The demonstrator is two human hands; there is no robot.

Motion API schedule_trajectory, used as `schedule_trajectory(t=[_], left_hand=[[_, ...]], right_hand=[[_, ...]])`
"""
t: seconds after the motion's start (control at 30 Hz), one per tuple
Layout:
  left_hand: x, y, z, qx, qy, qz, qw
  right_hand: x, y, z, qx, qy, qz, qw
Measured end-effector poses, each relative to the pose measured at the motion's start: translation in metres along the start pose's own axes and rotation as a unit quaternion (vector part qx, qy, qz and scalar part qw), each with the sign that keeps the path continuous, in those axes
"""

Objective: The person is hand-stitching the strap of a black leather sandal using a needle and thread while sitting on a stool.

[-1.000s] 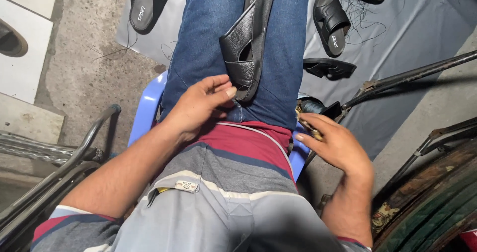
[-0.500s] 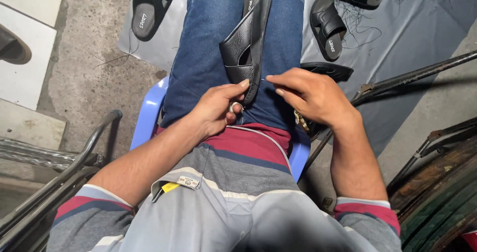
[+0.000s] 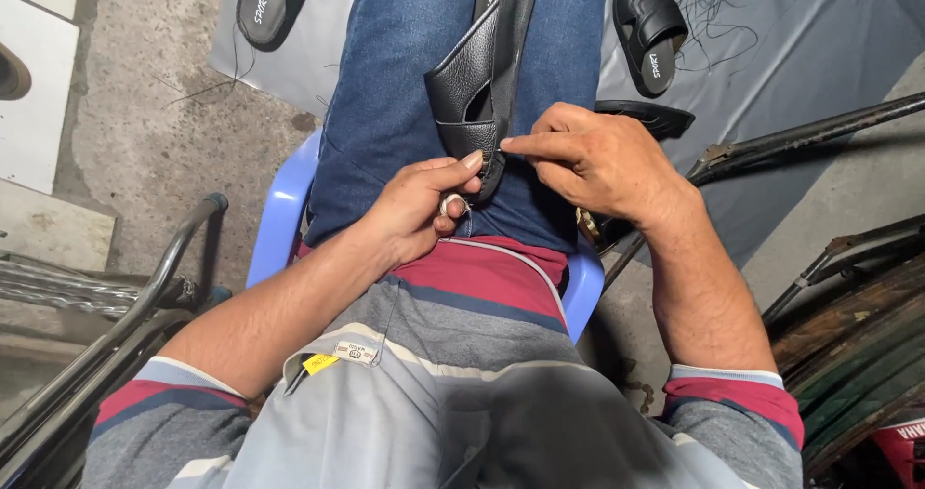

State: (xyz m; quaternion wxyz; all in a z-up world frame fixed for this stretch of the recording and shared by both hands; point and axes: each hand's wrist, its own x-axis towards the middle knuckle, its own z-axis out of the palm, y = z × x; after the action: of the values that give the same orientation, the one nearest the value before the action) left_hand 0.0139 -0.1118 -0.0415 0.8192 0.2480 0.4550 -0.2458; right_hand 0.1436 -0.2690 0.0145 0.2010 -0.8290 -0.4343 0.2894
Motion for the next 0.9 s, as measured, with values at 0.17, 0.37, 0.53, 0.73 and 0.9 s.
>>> schedule_trajectory(t=[0.17,0.37,0.53,0.73,0.9], left_hand=[[0.0,-0.001,-0.003,-0.011,-0.002,0.005,1.0],[0.001,-0.003,-0.005,-0.011,-0.008,0.011,1.0],[0.003,-0.006,-0.006,-0.015,-0.013,0.02,1.0],[-0.001,-0.007,-0.005,-0.022,-0.003,0.029,0.999],[-0.009,-0.006,0.0,-0.033,0.015,0.031,0.999]], right_hand=[[0.003,-0.006,-0.002,0.02,-0.007,0.017,1.0],[0.003,-0.003,0.001,0.028,0.0,0.011,1.0],[0.003,-0.002,0.001,0.023,-0.005,0.012,1.0],[0.004,-0.007,0.001,-0.004,-0.017,0.03,0.999],[0.004,-0.034,-0.002,-0.184,-0.045,0.087,0.978]])
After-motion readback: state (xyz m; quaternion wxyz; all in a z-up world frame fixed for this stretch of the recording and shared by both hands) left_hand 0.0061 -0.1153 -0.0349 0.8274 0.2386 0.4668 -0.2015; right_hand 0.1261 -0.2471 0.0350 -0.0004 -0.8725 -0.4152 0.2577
